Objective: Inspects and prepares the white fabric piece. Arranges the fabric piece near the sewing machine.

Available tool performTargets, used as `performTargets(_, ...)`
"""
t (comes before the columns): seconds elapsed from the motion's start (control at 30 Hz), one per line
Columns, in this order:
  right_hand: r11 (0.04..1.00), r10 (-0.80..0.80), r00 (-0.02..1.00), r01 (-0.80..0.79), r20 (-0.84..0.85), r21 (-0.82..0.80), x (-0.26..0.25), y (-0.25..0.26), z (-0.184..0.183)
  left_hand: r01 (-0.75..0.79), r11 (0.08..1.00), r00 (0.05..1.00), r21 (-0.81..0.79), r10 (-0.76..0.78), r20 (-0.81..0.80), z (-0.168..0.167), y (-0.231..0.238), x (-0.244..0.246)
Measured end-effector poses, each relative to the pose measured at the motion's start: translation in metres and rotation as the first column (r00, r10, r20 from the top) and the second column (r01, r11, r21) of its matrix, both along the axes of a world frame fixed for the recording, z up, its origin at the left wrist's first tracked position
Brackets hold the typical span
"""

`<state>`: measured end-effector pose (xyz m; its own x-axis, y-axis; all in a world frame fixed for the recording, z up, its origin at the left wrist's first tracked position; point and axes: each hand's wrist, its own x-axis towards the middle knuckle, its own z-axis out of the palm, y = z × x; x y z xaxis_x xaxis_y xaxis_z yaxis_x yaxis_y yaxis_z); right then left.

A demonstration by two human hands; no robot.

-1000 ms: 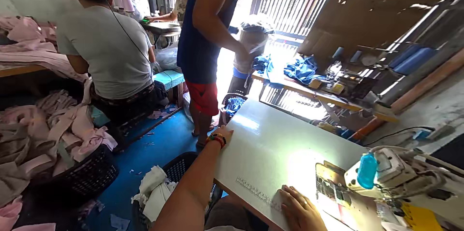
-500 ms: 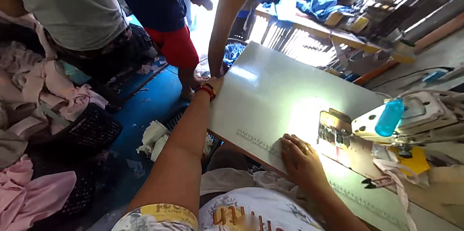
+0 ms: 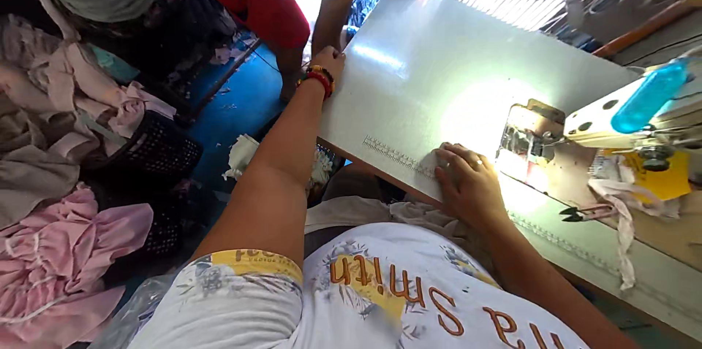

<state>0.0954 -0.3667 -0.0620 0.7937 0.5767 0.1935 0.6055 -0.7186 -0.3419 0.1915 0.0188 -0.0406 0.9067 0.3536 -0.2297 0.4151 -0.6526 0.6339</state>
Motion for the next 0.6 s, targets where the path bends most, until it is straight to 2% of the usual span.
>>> performTargets(0.1, 1.000, 0.011, 1.000, -0.011, 0.007, 0.005, 0.000, 0.000, 0.000, -0.039, 0.996, 0.997, -0.078, 0.044, 0.067, -0.008, 0.004, -0.012)
performTargets(0.2, 1.000, 0.023, 0.999, -0.024, 0.039, 0.020, 0.000, 0.000, -0.002, -0.061, 0.980, 0.964, -0.191, 0.107, 0.242, -0.008, 0.009, -0.033)
performTargets(0.3, 0.998, 0.036, 0.997, -0.039, 0.061, 0.042, 0.003, 0.000, -0.004, -0.163, 0.936, 0.876, -0.311, 0.282, 0.390, 0.003, 0.013, -0.062)
performTargets(0.4, 0.998, 0.032, 0.998, -0.036, 0.058, 0.057, 0.002, 0.001, -0.004, -0.310, 0.893, 0.768, -0.327, 0.438, 0.467, 0.004, 0.023, -0.080)
performTargets(0.5, 0.997, 0.034, 0.996, -0.040, 0.087, 0.068, 0.002, 0.000, -0.006, -0.239, 0.942, 0.782, -0.236, 0.331, 0.528, 0.015, 0.025, -0.081)
performTargets(0.6, 0.996, 0.033, 0.994, -0.041, 0.107, 0.078, 0.002, 0.001, -0.008, -0.083, 0.981, 0.805, -0.173, 0.168, 0.569, 0.049, 0.008, -0.063)
